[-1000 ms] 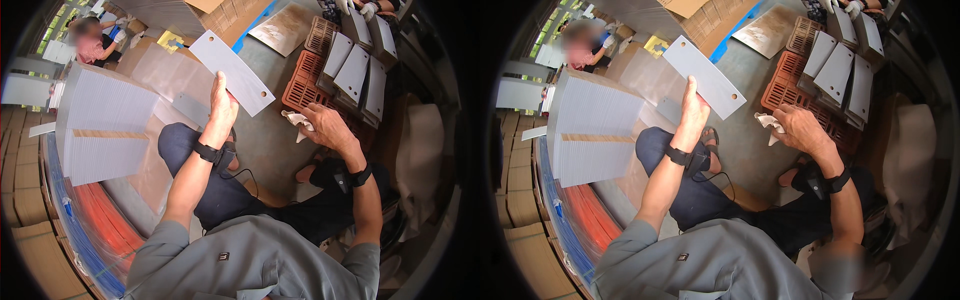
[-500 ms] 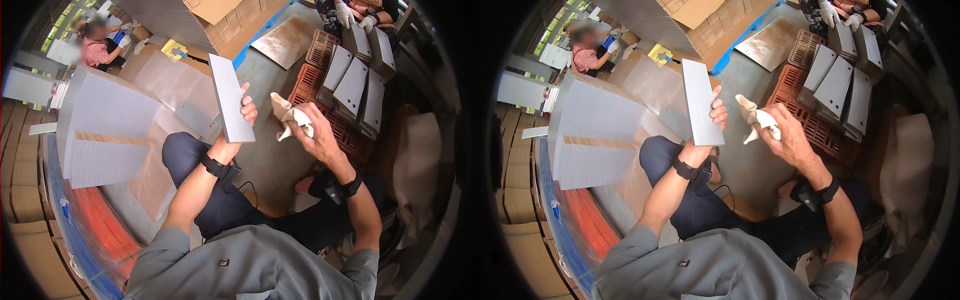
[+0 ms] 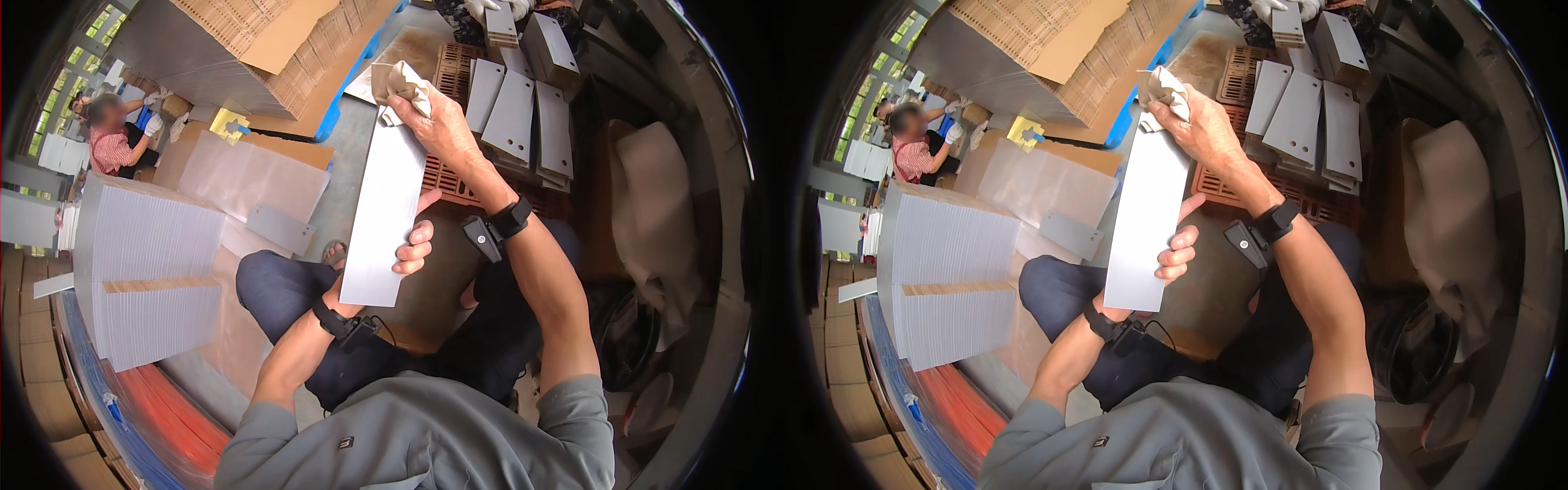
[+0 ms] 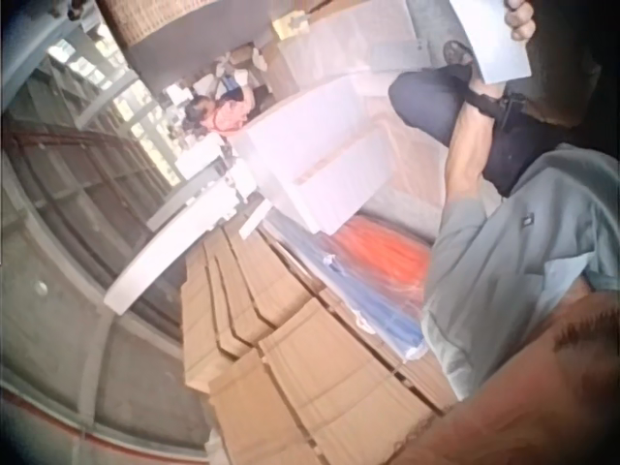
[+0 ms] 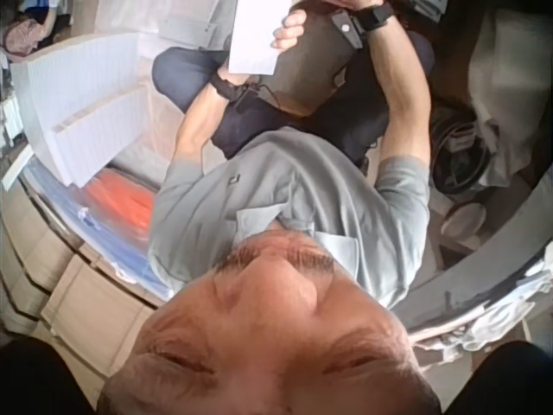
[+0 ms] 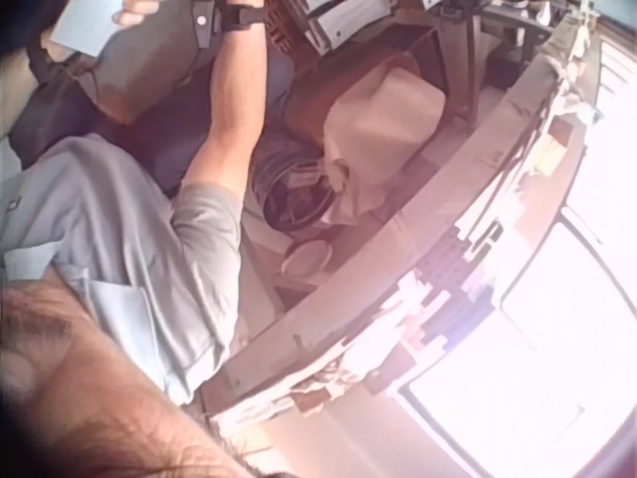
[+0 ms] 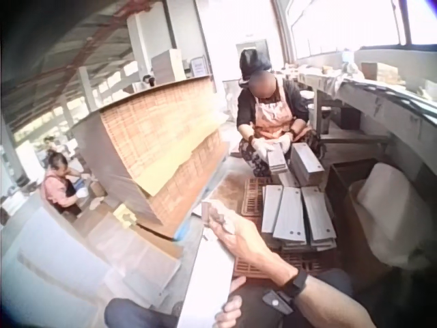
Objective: Wiping and inspecting finished wood or bamboo panels to remove dust and smooth edges in a manufacturing facility.
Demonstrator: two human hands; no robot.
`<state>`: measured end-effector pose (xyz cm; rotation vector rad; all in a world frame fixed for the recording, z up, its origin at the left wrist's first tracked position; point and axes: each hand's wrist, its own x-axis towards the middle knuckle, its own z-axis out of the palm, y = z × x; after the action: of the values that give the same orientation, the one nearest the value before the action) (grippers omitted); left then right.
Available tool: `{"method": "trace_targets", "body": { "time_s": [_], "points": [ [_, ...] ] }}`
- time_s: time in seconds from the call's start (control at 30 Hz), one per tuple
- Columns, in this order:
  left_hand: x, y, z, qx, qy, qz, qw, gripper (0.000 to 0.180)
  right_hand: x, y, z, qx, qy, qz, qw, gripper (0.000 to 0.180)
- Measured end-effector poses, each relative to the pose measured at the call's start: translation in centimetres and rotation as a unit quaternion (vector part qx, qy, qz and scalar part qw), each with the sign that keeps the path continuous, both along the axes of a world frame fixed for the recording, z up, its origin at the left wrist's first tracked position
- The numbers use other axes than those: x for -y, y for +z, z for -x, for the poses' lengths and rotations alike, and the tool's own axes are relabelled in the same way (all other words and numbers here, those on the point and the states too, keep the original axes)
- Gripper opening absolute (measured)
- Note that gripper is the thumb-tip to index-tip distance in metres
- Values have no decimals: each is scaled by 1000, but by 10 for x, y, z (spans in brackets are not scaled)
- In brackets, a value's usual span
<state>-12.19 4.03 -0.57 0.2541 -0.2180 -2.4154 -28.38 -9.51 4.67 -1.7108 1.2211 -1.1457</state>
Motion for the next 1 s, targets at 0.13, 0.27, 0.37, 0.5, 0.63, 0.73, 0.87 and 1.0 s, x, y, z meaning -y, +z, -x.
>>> {"method": "trace_targets", "body": {
  "time_s": [0.13, 0.27, 0.37, 0.5, 0.63, 0.73, 0.87, 1.0],
  "points": [
    [-4, -2, -11, 27, 27, 10, 999, 82, -1, -8, -13, 23, -22, 19, 999, 43],
    [3, 3, -20, 141, 46, 26, 989, 95, -1, -19, 9, 50, -36, -12, 998, 35],
    [-2, -7, -25, 189, 47, 107, 975, 92, 3, -28, 15, 19, -66, 1, 998, 35],
    [-3, -15, -27, 112, 17, 140, 984, 83, 15, -17, 50, 3, -128, 85, 988, 44],
    [11, -16, -47, 89, 97, 83, 988, 84, 1, 7, 24, -63, -63, 199, 976, 44],
    [15, -6, -47, 116, 121, 96, 981, 83, -12, 2, 1, -171, -14, 303, 937, 43],
    [19, -9, -50, 140, 166, 111, 970, 81, -23, -6, -22, -226, 58, 354, 906, 45],
    [25, -10, -63, 150, 247, 96, 952, 80, -64, -30, -47, -165, 284, 354, 876, 43]
  ]
}}
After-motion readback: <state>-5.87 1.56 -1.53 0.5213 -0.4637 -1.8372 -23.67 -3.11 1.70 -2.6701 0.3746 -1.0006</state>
